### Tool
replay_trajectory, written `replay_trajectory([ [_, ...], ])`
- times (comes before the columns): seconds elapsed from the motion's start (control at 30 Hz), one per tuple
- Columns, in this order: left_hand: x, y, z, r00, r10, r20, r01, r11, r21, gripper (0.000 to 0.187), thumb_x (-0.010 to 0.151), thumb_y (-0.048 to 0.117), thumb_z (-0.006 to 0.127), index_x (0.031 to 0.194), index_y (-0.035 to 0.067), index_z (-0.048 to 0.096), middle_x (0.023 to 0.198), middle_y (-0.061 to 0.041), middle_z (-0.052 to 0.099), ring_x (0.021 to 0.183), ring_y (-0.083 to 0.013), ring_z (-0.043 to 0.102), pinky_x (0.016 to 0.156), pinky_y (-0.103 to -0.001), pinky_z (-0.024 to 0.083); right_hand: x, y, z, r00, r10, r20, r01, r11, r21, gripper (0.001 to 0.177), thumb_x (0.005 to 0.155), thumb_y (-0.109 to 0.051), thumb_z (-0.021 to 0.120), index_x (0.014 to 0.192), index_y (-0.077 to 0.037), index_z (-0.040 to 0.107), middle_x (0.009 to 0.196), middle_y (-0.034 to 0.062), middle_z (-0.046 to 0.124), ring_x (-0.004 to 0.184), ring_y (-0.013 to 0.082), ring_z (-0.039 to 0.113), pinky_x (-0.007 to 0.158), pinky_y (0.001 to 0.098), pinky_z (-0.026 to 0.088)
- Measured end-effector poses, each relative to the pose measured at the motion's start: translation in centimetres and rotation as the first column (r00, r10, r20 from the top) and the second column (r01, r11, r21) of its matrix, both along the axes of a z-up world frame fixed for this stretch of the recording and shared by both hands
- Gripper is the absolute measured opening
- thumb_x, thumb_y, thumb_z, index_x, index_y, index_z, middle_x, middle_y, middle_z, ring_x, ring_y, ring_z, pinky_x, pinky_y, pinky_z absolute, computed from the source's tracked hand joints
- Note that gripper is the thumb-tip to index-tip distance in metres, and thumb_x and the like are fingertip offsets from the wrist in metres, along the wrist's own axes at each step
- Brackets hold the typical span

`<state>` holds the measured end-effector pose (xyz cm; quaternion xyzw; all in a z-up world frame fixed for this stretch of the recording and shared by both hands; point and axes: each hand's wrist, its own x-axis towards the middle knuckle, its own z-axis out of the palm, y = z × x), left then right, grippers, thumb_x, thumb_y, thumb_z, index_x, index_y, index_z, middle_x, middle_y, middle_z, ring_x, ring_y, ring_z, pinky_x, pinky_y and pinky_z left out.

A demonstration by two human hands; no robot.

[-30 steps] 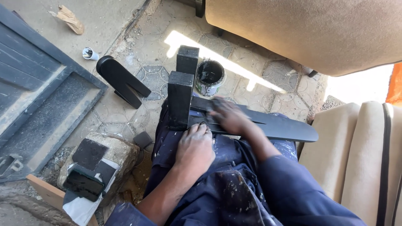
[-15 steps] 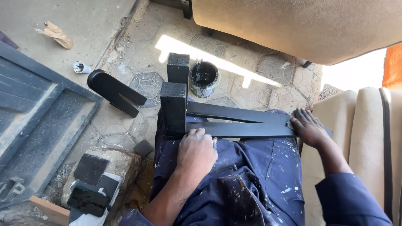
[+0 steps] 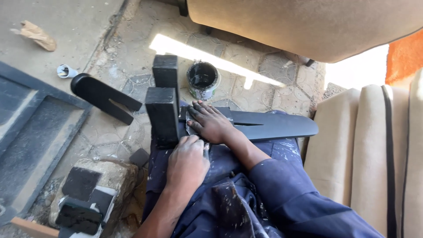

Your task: The person is manually sanding black wooden furniture legs using sandpaper to smooth the surface, rotating the legs to reach all sides.

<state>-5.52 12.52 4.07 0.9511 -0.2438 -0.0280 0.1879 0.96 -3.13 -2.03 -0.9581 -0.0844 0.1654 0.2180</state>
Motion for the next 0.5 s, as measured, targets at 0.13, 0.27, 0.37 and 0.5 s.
replay_trajectory([
  [0.13,0.9,-1.0,1.5,0.985,0.0,-0.174,0.01,0.998,0.057,0.028,0.094,0.031,0.06,0.092,0.007,0.074,0.1,-0.007,0.069,0.11,-0.0276,0.064,0.091,-0.04,0.057,-3.7,-9.0,-1.1,0.996,-0.089,-0.028,0.088,0.996,-0.033,0.06,0.107,-0.049,0.033,0.156,-0.017,0.044,0.164,0.0124,0.036,0.156,0.0316,0.024,0.126,0.0489,0.02],
  [0.27,3.4,-3.2,-1.1,0.997,-0.058,-0.046,0.063,0.989,0.133,0.027,0.092,0.034,0.062,0.088,0.011,0.075,0.09,-0.007,0.068,0.097,-0.0288,0.068,0.082,-0.044,0.057,-9.4,-20.3,-2.6,0.94,-0.33,-0.085,0.286,0.9,-0.329,0.056,0.11,-0.048,0.027,0.153,-0.02,0.048,0.165,0.0095,0.037,0.157,0.032,0.023,0.127,0.0496,0.02],
  [0.37,5.7,-5.4,-3.5,0.996,-0.082,-0.023,0.085,0.98,0.178,0.026,0.09,0.031,0.059,0.087,0.011,0.076,0.092,-0.009,0.069,0.095,-0.032,0.067,0.081,-0.049,0.054,-12.7,-24.7,-3.7,0.807,-0.567,-0.168,0.496,0.804,-0.329,0.066,0.108,-0.062,0.02,0.161,-0.024,0.034,0.171,0.004,0.026,0.159,0.0261,0.016,0.129,0.0461,0.016],
  [0.5,7.4,-7.6,-4.0,0.994,-0.059,-0.088,0.075,0.979,0.19,0.027,0.088,0.031,0.064,0.091,0.01,0.08,0.109,-0.013,0.07,0.107,-0.0352,0.062,0.087,-0.05,0.05,-13.4,-26.3,-5.8,0.769,-0.617,-0.166,0.533,0.763,-0.365,0.072,0.106,-0.071,0.017,0.163,-0.028,0.027,0.171,0.0009,0.023,0.159,0.0213,0.014,0.129,0.0411,0.016],
])
